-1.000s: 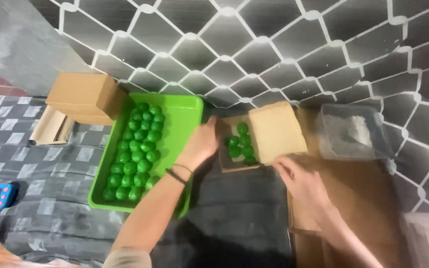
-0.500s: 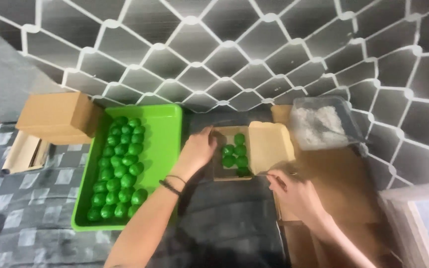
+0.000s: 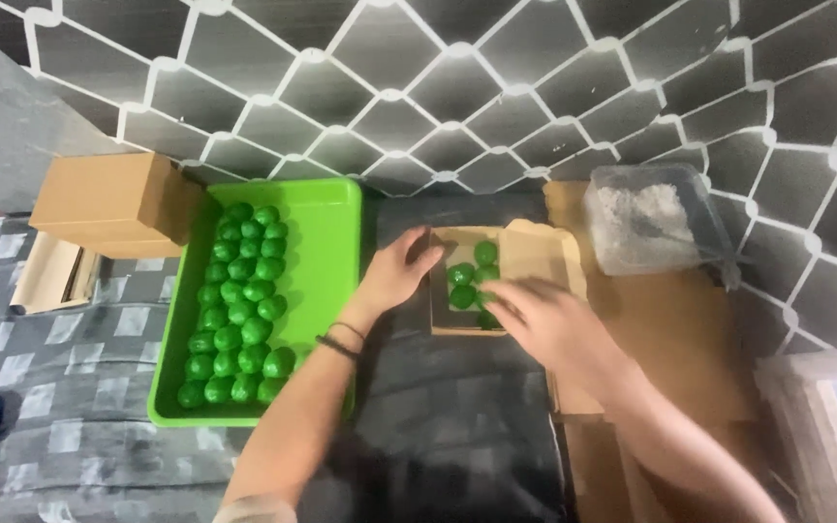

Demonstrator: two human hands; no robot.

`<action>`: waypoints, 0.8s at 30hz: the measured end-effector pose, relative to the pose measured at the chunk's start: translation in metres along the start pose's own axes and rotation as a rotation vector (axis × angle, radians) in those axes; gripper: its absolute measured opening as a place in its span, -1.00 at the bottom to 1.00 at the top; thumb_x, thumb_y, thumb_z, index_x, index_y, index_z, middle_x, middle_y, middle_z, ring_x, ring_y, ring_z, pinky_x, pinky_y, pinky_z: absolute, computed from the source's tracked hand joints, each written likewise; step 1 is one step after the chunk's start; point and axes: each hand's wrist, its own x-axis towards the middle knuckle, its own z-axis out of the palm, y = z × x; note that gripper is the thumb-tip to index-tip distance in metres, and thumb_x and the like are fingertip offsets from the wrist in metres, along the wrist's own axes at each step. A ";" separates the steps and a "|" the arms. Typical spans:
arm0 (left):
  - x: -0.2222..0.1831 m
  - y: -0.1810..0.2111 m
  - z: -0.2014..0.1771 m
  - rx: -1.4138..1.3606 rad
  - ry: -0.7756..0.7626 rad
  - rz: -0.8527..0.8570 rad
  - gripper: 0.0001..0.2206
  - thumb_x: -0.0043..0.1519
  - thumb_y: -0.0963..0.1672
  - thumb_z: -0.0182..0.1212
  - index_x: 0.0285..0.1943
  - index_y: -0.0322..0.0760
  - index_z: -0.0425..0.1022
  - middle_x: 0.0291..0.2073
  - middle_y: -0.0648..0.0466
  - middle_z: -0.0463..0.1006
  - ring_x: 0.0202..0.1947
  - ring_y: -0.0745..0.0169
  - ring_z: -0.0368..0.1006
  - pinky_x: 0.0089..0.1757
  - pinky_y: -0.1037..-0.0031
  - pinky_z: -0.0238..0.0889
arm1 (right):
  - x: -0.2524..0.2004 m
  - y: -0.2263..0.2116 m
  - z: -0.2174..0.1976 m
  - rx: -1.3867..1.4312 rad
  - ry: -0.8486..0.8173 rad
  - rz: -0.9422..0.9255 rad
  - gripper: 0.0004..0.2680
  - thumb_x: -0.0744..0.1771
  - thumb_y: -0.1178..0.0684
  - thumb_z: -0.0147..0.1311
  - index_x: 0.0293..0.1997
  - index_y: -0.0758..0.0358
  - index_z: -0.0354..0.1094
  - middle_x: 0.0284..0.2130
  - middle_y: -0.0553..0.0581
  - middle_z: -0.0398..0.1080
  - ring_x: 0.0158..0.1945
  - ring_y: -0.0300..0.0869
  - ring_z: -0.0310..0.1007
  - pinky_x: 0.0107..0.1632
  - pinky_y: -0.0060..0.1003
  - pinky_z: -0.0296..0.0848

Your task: Packing green snacks into a small cardboard box, sprinkling powder over them using a spoon, and closing the box lid.

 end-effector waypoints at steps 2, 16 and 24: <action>0.001 0.007 -0.002 0.002 0.009 0.019 -0.40 0.32 0.11 0.14 0.42 -0.33 0.34 0.27 -0.27 0.45 0.31 -0.30 0.31 0.28 -0.02 0.16 | 0.026 0.012 0.020 -0.074 -0.233 -0.094 -0.85 0.37 0.01 0.11 0.02 0.06 0.50 -0.26 0.13 0.58 -0.12 -0.04 0.60 -0.04 -0.14 0.60; -0.003 0.009 -0.005 -0.016 -0.050 -0.023 -0.46 0.35 0.12 0.05 0.44 -0.15 0.32 0.25 -0.22 0.48 0.30 -0.27 0.35 0.22 -0.01 0.26 | 0.044 0.054 0.101 -0.315 -0.585 -0.223 -0.69 0.23 -0.01 0.27 0.06 0.07 0.46 -0.08 0.07 0.40 0.11 -0.03 0.31 0.10 -0.03 0.38; -0.014 0.030 -0.014 -0.026 -0.085 -0.052 -0.41 0.35 0.12 0.05 0.44 -0.28 0.30 0.25 -0.30 0.46 0.30 -0.30 0.35 0.21 -0.02 0.26 | 0.046 0.048 0.079 -0.255 -0.661 -0.218 -0.63 0.27 0.04 0.23 0.21 0.15 0.36 0.03 0.18 0.39 0.20 0.05 0.30 0.17 0.02 0.35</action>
